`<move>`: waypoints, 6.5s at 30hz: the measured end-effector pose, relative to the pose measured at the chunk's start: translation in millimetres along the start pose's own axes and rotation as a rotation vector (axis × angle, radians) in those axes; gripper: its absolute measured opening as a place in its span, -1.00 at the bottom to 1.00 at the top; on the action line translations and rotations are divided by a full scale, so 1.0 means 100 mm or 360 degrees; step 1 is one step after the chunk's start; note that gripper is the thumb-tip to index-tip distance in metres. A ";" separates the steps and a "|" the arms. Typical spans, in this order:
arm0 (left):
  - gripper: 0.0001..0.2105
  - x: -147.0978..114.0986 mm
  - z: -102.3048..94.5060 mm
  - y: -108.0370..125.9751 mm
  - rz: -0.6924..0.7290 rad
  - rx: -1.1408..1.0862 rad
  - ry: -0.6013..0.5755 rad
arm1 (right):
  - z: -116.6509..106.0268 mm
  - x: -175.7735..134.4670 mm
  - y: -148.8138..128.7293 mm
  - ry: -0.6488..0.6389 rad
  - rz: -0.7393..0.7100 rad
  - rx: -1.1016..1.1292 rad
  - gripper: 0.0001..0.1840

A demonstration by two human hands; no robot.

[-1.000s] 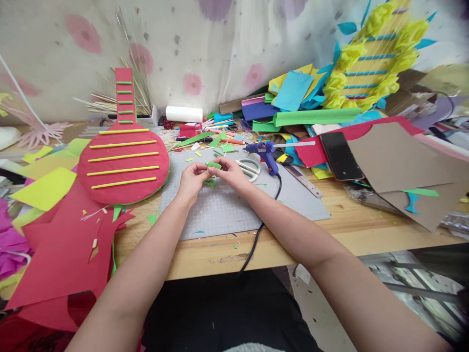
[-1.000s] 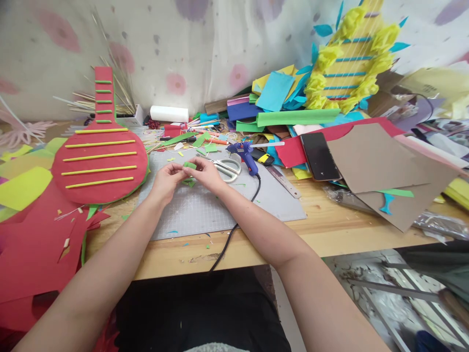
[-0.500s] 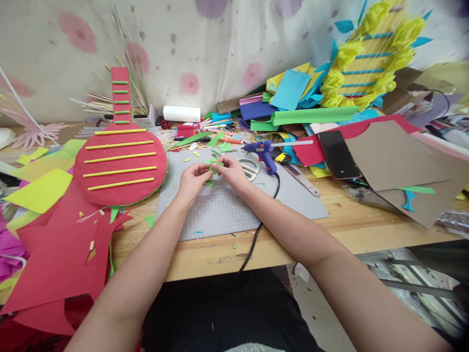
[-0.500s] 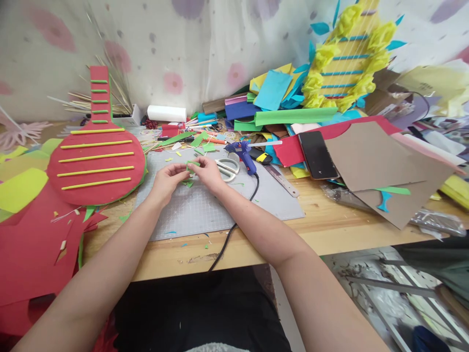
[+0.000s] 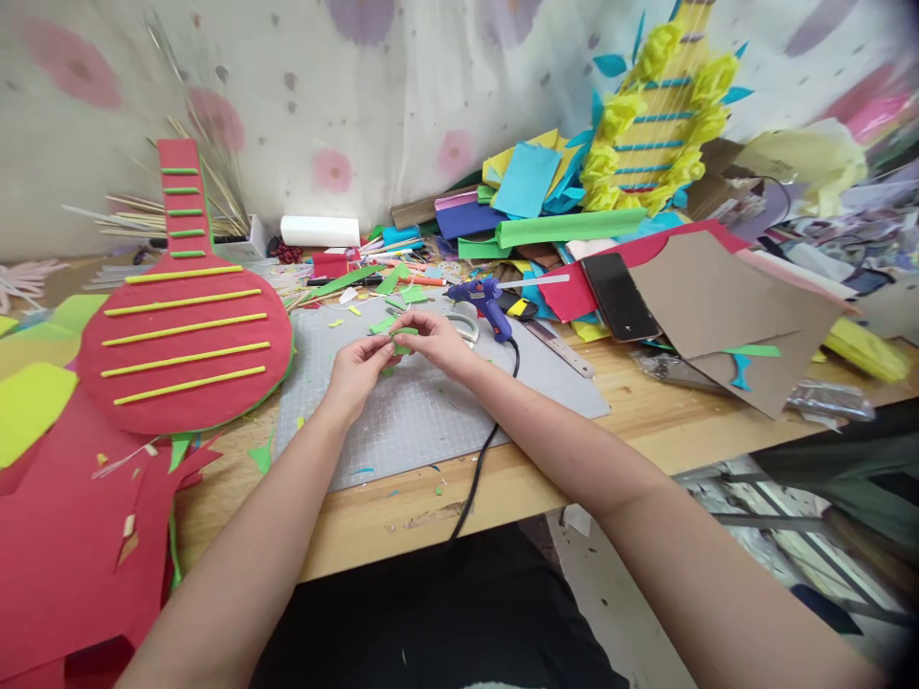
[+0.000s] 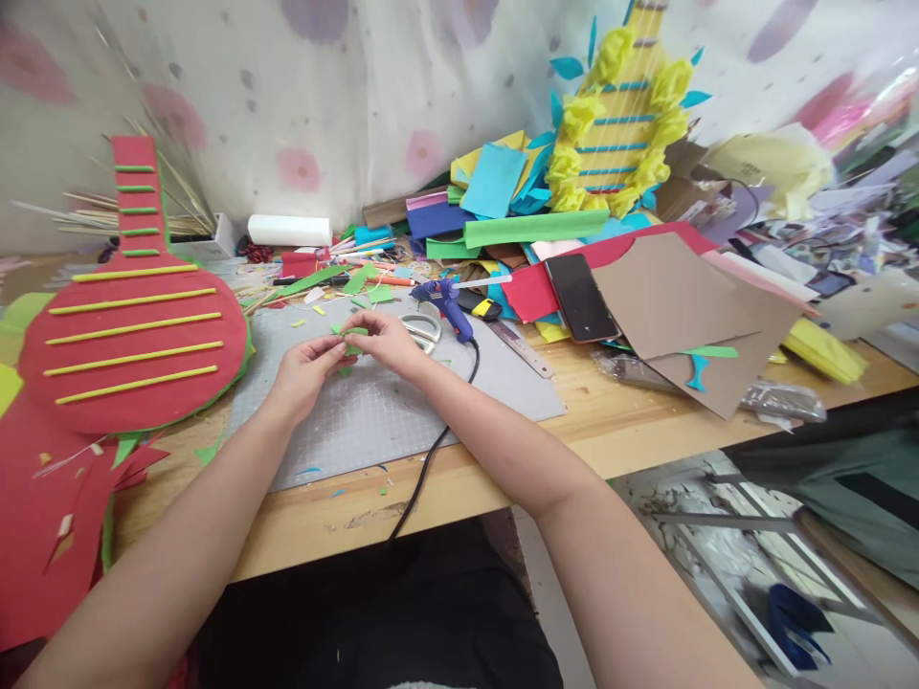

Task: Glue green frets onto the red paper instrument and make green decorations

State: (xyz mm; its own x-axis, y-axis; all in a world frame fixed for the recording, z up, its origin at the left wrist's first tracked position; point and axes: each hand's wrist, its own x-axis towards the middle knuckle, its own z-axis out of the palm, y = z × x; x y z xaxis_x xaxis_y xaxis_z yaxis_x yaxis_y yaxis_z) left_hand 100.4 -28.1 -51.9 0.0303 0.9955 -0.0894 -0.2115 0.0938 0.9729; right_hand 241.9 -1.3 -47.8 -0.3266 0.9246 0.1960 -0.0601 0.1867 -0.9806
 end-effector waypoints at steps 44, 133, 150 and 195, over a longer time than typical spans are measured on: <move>-0.71 0.33 0.24 -0.18 0.0489 0.0554 -0.0104 | -0.51 -0.05 0.09 0.0085 -0.0059 -0.0114 -0.77; -0.70 0.31 0.30 -0.15 0.0104 0.0181 -0.0149 | -0.44 -0.05 0.10 0.0199 0.0066 -0.0597 -0.73; -0.72 0.28 0.32 -0.10 -0.0014 0.0180 -0.0058 | -0.41 -0.11 0.01 0.0179 -0.0182 -0.1215 -0.90; -0.79 0.29 0.31 -0.09 0.0026 0.0343 0.0002 | -0.41 -0.08 0.05 0.0144 0.0013 -0.1028 -0.82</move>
State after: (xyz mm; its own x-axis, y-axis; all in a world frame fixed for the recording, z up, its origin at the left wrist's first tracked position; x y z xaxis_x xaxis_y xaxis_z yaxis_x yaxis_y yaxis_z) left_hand 133.2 -0.9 -56.6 0.0273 0.9969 -0.0735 0.0022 0.0735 0.9973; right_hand 282.5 5.9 -54.1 -0.2421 0.9459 0.2159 0.5302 0.3154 -0.7870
